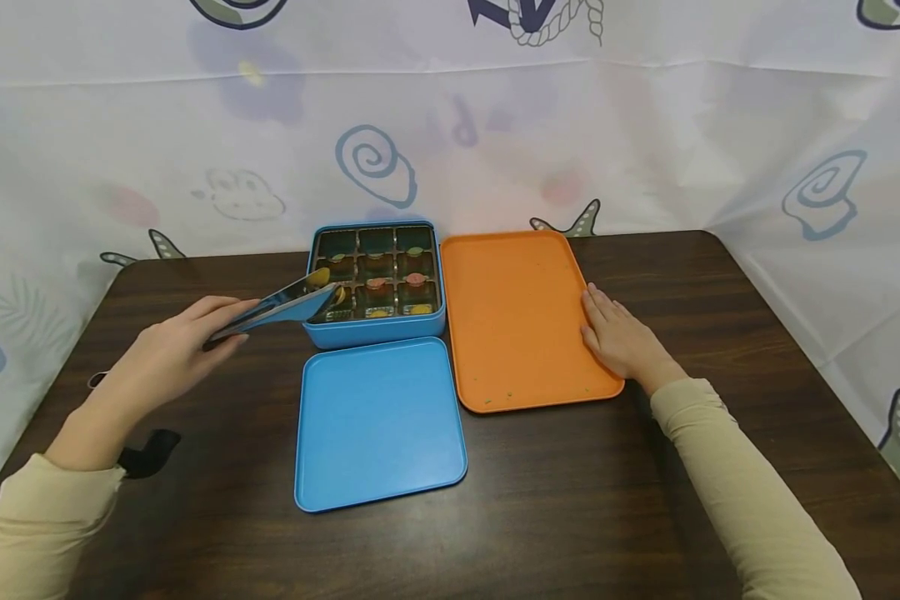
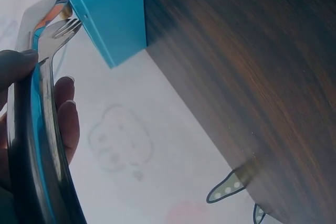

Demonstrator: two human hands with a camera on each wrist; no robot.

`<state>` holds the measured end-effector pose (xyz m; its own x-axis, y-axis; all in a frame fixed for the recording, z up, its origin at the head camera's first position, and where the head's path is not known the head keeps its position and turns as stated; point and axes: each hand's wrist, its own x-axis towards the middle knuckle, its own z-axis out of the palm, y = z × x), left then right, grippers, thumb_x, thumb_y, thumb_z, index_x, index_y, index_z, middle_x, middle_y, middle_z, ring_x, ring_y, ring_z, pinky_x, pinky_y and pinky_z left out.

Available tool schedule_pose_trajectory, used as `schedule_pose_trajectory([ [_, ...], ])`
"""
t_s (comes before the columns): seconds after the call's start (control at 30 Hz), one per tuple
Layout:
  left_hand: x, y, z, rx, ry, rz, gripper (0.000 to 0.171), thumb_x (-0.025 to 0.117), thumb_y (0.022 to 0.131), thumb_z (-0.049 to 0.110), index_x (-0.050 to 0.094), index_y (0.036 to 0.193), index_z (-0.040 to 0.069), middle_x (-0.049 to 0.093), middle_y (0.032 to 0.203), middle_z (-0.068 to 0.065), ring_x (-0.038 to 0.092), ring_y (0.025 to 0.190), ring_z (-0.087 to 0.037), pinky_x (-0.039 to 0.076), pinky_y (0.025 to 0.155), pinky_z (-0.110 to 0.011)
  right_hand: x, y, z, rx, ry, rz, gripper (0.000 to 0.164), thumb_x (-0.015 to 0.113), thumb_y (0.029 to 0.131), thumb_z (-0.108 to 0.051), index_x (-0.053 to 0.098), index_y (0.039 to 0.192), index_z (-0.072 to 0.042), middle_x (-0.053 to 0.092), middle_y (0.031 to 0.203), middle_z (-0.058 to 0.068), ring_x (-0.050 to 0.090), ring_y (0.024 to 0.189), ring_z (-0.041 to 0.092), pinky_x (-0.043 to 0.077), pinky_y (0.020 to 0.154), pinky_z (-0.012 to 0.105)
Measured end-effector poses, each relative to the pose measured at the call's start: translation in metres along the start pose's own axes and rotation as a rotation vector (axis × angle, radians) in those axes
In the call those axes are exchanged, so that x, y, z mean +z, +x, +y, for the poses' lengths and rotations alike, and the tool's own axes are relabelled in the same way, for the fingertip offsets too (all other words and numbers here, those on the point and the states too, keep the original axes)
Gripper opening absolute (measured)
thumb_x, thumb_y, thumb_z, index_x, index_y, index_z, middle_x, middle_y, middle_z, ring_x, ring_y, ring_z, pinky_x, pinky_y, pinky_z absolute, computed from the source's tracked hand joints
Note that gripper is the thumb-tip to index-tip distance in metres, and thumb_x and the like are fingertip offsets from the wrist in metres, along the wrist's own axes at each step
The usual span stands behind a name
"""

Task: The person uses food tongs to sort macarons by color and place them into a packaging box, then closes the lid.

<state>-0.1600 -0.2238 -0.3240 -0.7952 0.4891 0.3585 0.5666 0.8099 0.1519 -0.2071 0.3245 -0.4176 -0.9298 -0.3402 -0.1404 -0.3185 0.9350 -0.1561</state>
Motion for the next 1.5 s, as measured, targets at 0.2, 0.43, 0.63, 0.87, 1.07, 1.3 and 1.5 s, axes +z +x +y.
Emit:
schedule_pose_trajectory([
  [0.2, -0.001, -0.002, 0.000, 0.002, 0.000, 0.004, 0.048, 0.071, 0.082, 0.007, 0.057, 0.128, 0.006, 0.059, 0.119, -0.013, 0.066, 0.077, -0.023, 0.050, 0.055, -0.039, 0.002, -0.002, -0.001, -0.020, 0.041, 0.037, 0.066, 0.024, 0.103, -0.039, 0.009, 0.150, 0.006, 0.007, 0.157, 0.025, 0.010, 0.147, 0.037, 0.011, 0.117, 0.055],
  [0.43, -0.002, -0.004, 0.000, -0.024, 0.006, -0.013, 0.052, 0.072, 0.081, 0.007, 0.055, 0.131, 0.007, 0.057, 0.120, -0.013, 0.063, 0.075, -0.021, 0.043, 0.050, -0.032, -0.001, -0.001, -0.004, 0.004, 0.005, -0.017, 0.063, 0.028, 0.104, -0.031, 0.006, 0.150, 0.006, 0.004, 0.158, 0.024, 0.009, 0.147, 0.039, 0.011, 0.117, 0.056],
  [0.63, 0.000, -0.007, -0.001, -0.024, 0.011, -0.004, 0.053, 0.072, 0.081, 0.007, 0.054, 0.131, 0.004, 0.057, 0.118, -0.015, 0.062, 0.072, -0.019, 0.041, 0.049, -0.028, 0.001, 0.000, -0.004, 0.000, 0.011, 0.006, 0.063, 0.028, 0.104, -0.033, 0.008, 0.150, 0.005, 0.005, 0.158, 0.023, 0.009, 0.147, 0.037, 0.010, 0.118, 0.053],
  [0.87, 0.001, -0.009, 0.000, -0.053, 0.002, -0.015, 0.058, 0.070, 0.082, 0.009, 0.050, 0.136, 0.004, 0.055, 0.120, -0.017, 0.065, 0.077, -0.022, 0.041, 0.049, -0.028, -0.002, 0.000, -0.006, 0.009, -0.003, -0.026, 0.063, 0.028, 0.103, -0.030, 0.006, 0.150, 0.006, 0.004, 0.158, 0.024, 0.009, 0.147, 0.039, 0.011, 0.117, 0.056],
  [1.07, 0.001, -0.010, 0.002, -0.095, 0.001, 0.000, 0.059, 0.070, 0.081, 0.009, 0.049, 0.136, 0.003, 0.054, 0.121, -0.018, 0.062, 0.074, -0.022, 0.040, 0.049, -0.027, -0.002, 0.000, -0.005, 0.009, -0.003, -0.024, 0.063, 0.028, 0.103, -0.031, 0.006, 0.150, 0.006, 0.004, 0.158, 0.024, 0.009, 0.147, 0.039, 0.012, 0.117, 0.055],
  [1.3, 0.002, -0.013, 0.001, -0.143, -0.030, 0.005, 0.057, 0.065, 0.083, 0.003, 0.047, 0.137, -0.001, 0.051, 0.124, -0.022, 0.059, 0.071, -0.023, 0.037, 0.050, -0.029, -0.001, 0.000, -0.004, -0.001, 0.006, -0.004, 0.062, 0.029, 0.103, -0.030, 0.008, 0.150, 0.007, 0.006, 0.157, 0.025, 0.011, 0.146, 0.039, 0.013, 0.117, 0.056],
  [1.5, 0.004, -0.016, -0.003, -0.272, -0.078, -0.004, 0.061, 0.057, 0.089, 0.003, 0.033, 0.144, -0.004, 0.040, 0.134, -0.030, 0.055, 0.075, -0.031, 0.040, 0.054, -0.037, -0.002, 0.000, -0.003, 0.002, 0.001, -0.016, 0.063, 0.028, 0.104, -0.031, 0.007, 0.150, 0.006, 0.005, 0.157, 0.025, 0.009, 0.146, 0.039, 0.012, 0.117, 0.057],
])
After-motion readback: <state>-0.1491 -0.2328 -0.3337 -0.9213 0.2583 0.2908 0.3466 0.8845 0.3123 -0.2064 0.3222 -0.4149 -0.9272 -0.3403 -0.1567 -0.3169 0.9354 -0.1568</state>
